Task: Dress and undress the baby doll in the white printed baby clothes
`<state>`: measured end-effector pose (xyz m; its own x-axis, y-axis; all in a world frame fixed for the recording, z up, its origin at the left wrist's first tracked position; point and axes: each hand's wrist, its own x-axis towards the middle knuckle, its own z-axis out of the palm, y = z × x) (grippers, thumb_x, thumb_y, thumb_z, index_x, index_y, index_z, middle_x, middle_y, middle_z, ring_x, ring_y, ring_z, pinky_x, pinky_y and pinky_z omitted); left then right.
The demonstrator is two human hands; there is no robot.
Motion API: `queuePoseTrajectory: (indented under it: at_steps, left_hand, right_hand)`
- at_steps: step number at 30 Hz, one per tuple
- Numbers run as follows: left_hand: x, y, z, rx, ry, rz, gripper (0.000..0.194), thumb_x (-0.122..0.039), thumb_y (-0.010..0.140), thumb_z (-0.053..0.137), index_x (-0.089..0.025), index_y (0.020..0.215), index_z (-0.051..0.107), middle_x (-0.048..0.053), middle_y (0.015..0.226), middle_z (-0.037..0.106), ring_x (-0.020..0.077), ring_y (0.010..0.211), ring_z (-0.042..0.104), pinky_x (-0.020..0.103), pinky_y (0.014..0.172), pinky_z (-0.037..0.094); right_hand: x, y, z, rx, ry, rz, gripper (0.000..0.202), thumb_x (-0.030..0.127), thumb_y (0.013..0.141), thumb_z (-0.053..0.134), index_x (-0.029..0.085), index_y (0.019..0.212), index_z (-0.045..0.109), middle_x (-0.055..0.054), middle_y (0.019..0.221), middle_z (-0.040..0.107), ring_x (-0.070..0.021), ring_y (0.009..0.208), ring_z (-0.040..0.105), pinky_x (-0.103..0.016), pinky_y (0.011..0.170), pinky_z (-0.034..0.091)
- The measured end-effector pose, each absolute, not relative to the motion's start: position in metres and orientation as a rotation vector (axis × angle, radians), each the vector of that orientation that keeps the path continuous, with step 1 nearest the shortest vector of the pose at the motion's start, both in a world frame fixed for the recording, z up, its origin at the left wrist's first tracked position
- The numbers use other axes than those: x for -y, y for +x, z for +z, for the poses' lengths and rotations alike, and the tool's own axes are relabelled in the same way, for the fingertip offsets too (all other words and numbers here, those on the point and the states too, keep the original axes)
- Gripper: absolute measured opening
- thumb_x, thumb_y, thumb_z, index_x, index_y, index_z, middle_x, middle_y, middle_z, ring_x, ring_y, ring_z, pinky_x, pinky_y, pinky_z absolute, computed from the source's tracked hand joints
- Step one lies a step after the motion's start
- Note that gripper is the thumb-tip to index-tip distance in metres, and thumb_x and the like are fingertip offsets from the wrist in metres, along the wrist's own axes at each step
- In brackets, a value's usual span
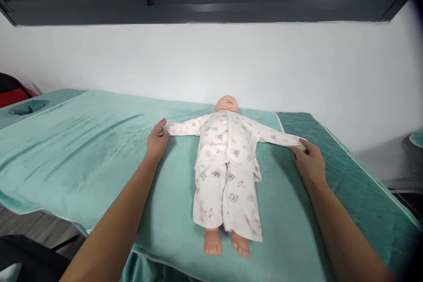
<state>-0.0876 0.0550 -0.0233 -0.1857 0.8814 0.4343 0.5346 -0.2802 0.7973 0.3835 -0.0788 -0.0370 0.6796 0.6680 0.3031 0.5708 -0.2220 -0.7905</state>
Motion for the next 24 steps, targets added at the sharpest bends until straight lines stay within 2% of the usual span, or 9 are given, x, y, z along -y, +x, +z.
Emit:
queuePoseTrajectory:
  at_steps: [4, 7, 11, 14, 24]
  left_hand:
    - [-0.0556, -0.0882, -0.0272, -1.591, 1.833, 1.417, 0.058, -0.005, 0.071, 0.054, -0.024, 0.125, 0.065, 0.002, 0.145, 0.055, 0.0216, 0.127, 0.056, 0.029, 0.097, 0.053]
    - [-0.0551, -0.0868, -0.0264, -1.645, 1.833, 1.407, 0.058, -0.002, 0.071, 0.05, -0.022, 0.122, 0.067, 0.002, 0.138, 0.061, 0.0198, 0.121, 0.06, 0.029, 0.099, 0.051]
    - [-0.0554, -0.0853, -0.0228, -1.886, 1.721, 1.331, 0.046, -0.008, 0.077, 0.052, -0.021, 0.117, 0.072, 0.005, 0.115, 0.074, 0.0213, 0.103, 0.068, 0.033, 0.099, 0.051]
    - [-0.0561, -0.0857, -0.0216, -1.958, 1.68, 1.335, 0.04, -0.014, 0.081, 0.054, -0.019, 0.116, 0.074, 0.008, 0.106, 0.076, 0.0244, 0.098, 0.069, 0.037, 0.097, 0.051]
    - [-0.055, -0.0883, -0.0247, -1.989, 1.596, 1.435, 0.04, -0.017, 0.087, 0.048, -0.016, 0.119, 0.072, 0.01, 0.116, 0.073, 0.025, 0.109, 0.067, 0.039, 0.102, 0.049]
  right_hand:
    - [0.0796, 0.3828, -0.036, 0.921, -1.912, 0.141, 0.062, 0.042, 0.075, 0.058, 0.012, 0.129, 0.064, -0.013, 0.113, 0.065, -0.0292, 0.098, 0.059, -0.045, 0.097, 0.044]
    - [0.0794, 0.3827, -0.0366, 0.913, -1.906, 0.152, 0.061, 0.041, 0.076, 0.059, 0.012, 0.129, 0.064, -0.013, 0.12, 0.064, -0.029, 0.104, 0.06, -0.043, 0.099, 0.044]
    - [0.078, 0.3832, -0.0387, 0.886, -1.892, 0.149, 0.055, 0.036, 0.076, 0.06, 0.014, 0.126, 0.066, -0.013, 0.13, 0.061, -0.0293, 0.115, 0.057, -0.042, 0.105, 0.041]
    - [0.0773, 0.3832, -0.0392, 0.871, -1.9, 0.163, 0.053, 0.034, 0.077, 0.061, 0.013, 0.126, 0.066, -0.014, 0.131, 0.062, -0.0298, 0.116, 0.058, -0.043, 0.106, 0.041]
    - [0.0775, 0.3817, -0.0373, 0.873, -1.91, 0.166, 0.054, 0.032, 0.076, 0.06, 0.011, 0.125, 0.065, -0.016, 0.129, 0.062, -0.03, 0.114, 0.058, -0.044, 0.104, 0.041]
